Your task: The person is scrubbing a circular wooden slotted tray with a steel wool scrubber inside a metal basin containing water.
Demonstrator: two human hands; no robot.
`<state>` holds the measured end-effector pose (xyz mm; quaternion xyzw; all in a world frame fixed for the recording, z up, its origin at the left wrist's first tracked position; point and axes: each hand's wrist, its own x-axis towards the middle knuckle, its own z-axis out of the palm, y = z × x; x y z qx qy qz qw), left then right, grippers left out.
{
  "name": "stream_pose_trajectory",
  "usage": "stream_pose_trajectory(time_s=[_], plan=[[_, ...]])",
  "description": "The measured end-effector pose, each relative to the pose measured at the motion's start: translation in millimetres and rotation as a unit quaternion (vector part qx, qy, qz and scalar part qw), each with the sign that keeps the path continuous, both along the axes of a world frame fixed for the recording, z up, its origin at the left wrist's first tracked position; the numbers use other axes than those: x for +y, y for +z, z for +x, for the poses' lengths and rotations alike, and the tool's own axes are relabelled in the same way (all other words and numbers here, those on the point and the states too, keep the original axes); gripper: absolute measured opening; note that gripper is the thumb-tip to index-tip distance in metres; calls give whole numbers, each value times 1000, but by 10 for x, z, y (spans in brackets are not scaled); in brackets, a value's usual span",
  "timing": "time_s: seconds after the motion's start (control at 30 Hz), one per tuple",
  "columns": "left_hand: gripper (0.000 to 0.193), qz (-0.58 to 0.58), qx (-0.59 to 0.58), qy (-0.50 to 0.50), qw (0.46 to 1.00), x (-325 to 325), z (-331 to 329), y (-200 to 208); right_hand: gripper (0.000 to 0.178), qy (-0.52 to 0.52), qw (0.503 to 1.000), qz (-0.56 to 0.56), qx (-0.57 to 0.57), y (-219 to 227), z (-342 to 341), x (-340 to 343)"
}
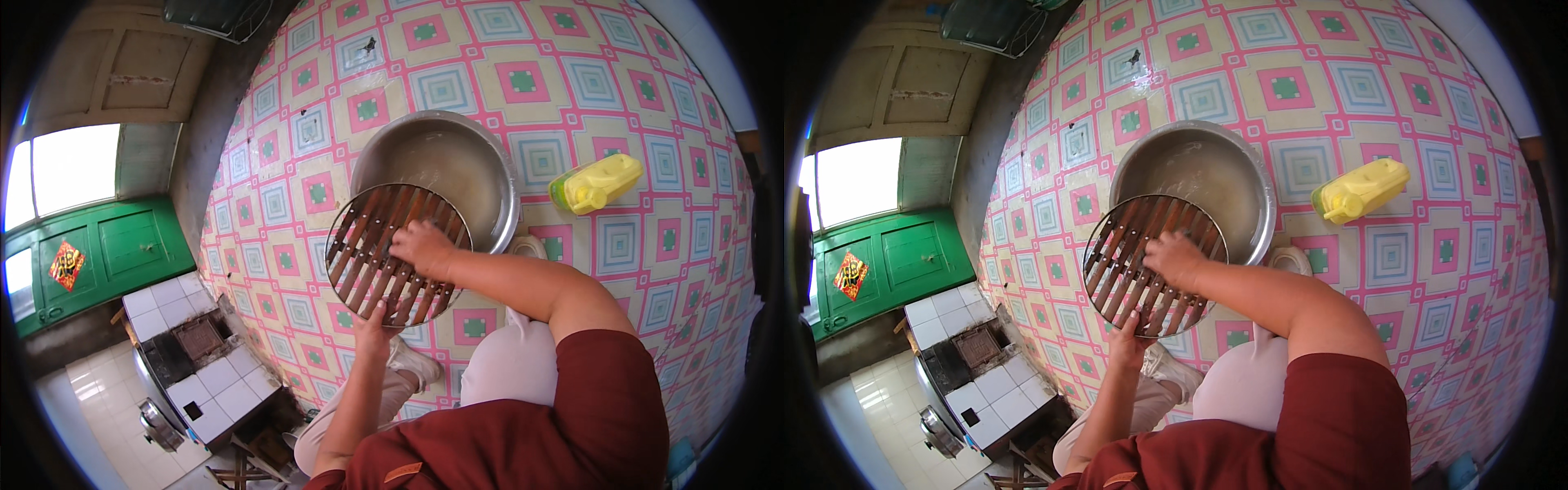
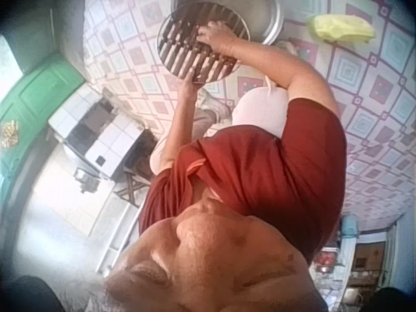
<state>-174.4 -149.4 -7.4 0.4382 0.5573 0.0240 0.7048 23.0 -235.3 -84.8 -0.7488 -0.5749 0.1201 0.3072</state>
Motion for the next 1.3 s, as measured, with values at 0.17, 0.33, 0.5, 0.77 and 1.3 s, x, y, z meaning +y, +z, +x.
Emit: stream_pose_trajectory(time_s=[0.17, 0.33, 0.5, 0.77, 1.3], plan=[[34, 23, -5, 1, 1000, -91, 114, 129, 16, -135, 983, -126, 17, -420, 688, -46], [24, 60, -10, 17, 998, -93, 148, 69, 20, -29, 999, -5, 34, -104, 0, -216], [23, 58, -5, 5, 998, -94, 180, 108, 25, -96, 993, -18, 64, -497, 318, -366], [32, 61, -36, -6, 997, -21, 174, 70, 18, -26, 1000, -12, -6, -112, -6, -414], [26, 80, 5, -2, 997, -110, 172, 42, 19, -199, 971, -47, 127, -372, 209, -376]])
